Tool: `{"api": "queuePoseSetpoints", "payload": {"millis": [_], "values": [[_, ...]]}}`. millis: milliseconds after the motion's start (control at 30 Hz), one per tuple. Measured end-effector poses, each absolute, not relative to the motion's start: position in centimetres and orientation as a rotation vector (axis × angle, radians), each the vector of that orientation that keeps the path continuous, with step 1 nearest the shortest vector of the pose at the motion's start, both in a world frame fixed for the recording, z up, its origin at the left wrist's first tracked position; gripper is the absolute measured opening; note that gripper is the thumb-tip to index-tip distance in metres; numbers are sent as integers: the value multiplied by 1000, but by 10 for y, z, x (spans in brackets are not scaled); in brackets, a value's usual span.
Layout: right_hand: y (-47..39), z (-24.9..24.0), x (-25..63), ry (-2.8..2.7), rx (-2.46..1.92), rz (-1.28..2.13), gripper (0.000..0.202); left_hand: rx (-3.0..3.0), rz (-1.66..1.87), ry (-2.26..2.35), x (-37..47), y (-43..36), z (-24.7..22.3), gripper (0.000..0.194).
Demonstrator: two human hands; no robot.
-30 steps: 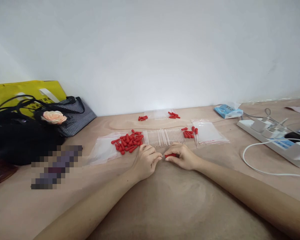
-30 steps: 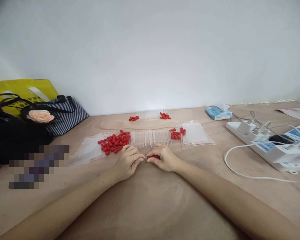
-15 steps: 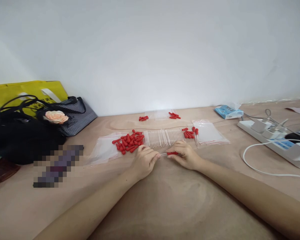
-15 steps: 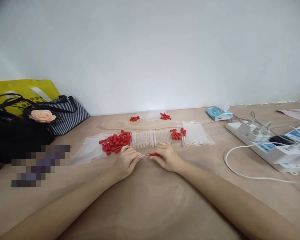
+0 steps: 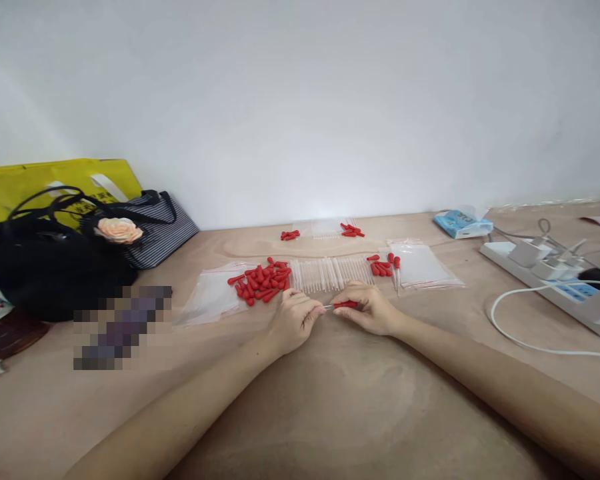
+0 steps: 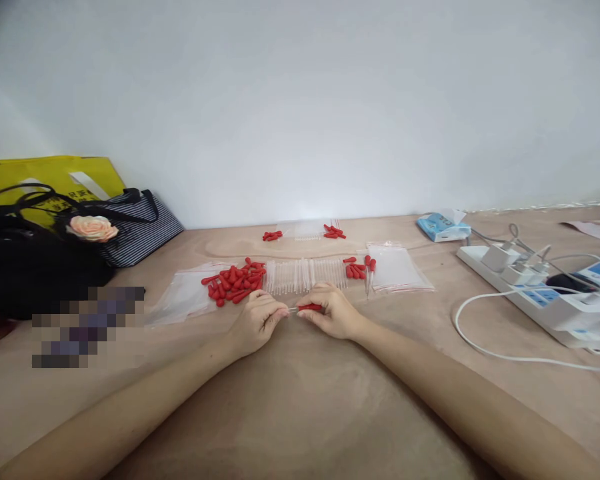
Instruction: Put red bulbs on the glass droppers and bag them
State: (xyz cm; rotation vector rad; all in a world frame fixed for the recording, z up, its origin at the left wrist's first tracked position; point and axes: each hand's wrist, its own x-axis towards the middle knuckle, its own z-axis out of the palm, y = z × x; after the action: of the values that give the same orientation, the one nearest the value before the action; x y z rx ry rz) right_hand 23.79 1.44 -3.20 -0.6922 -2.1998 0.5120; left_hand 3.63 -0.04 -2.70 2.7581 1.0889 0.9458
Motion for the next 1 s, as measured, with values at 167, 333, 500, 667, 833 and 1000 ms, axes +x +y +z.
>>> {"api": "queuePoseSetpoints", "payload": {"millis": [167,333,500,667,833,1000], "values": [[16,-33,241,-2054,-787,694,19,2695,932,1131,36,0,-24,28],[17,-34,249,-2049,-823,600,18,2701,909,1174,32,1,-25,23],[17,-34,250,-2141,-819,331,14,2760,930,1181,29,2,-28,23],[16,-39,246,-2192,-711,289,13,2778,944,1170,31,1,-28,26],[16,-38,245,-2087,-790,484,15,2729,934,1204,33,1,-25,26],[15,-39,235,-1651,-892,1040,32,2642,901,1240,35,1,-21,32]]}}
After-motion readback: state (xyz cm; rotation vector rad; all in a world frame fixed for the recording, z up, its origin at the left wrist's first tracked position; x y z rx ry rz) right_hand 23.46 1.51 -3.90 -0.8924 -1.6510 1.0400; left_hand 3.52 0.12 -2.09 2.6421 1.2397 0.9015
